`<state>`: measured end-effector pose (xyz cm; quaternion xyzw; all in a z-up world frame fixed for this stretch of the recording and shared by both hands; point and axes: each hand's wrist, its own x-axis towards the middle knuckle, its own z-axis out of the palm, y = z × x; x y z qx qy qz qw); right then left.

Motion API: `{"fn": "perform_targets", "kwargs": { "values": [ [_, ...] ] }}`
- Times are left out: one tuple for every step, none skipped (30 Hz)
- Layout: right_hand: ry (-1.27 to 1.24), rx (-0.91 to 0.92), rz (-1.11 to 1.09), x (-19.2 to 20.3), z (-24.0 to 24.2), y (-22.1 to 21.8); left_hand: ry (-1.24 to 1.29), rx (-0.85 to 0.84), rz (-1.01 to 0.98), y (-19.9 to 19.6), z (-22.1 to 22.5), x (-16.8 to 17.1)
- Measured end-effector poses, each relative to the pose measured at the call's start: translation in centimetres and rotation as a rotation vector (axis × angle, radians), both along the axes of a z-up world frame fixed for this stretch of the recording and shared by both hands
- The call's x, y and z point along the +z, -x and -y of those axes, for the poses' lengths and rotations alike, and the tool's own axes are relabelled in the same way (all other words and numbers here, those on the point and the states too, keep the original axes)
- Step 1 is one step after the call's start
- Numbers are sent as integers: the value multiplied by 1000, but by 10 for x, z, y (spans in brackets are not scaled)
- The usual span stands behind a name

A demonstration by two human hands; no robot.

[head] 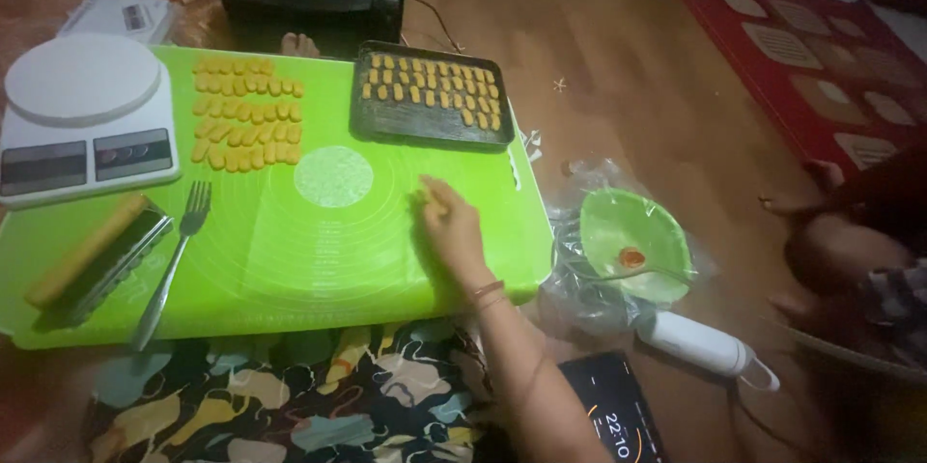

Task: Rolling dough, marking it with a fork, cutting it into small pieces, and weighing them on a digital scale.

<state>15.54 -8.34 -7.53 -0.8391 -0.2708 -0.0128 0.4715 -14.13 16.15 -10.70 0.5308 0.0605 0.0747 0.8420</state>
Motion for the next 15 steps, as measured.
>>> {"fn": "perform_targets", "kwargs": {
  "values": [
    [-106, -4, -79, 21, 4, 8, 10, -6, 7, 5, -5, -13],
    [-217, -8, -151, 44, 6, 13, 15, -13, 21, 7, -13, -23],
    [-219, -14, -147, 45, 8, 10, 20, -21, 34, 10, -24, -57],
    [-275, -3, -226, 50, 7, 3, 22, -24, 54, 12, -35, -89],
    [-330, 10, -304, 54, 6, -4, 24, -28, 75, 16, -46, -119],
    [-334, 12, -303, 67, 4, -6, 26, -28, 86, 20, -48, -123],
    [-301, 1, -340, 78, 2, -8, 29, -28, 97, 24, -51, -127],
    [-265, -7, -386, 87, 0, -8, 33, -23, 99, 34, -51, -131],
    [-267, -2, -395, 73, -2, -18, 37, -18, 101, 48, -53, -133],
    [-304, 1, -250, 60, -6, -30, 41, -10, 109, 59, -55, -135],
    [-340, 4, -106, 46, -10, -42, 45, -2, 117, 69, -57, -137],
    [-340, 13, -110, 33, -12, -52, 51, 7, 124, 83, -54, -140],
    [-161, 24, -11, 19, -13, -61, 57, 16, 131, 97, -52, -143],
    [16, 32, 93, 8, -13, -73, 63, 22, 143, 106, -49, -146],
    [16, 38, 95, 20, -15, -64, 68, 27, 154, 113, -40, -153]
  ]
}}
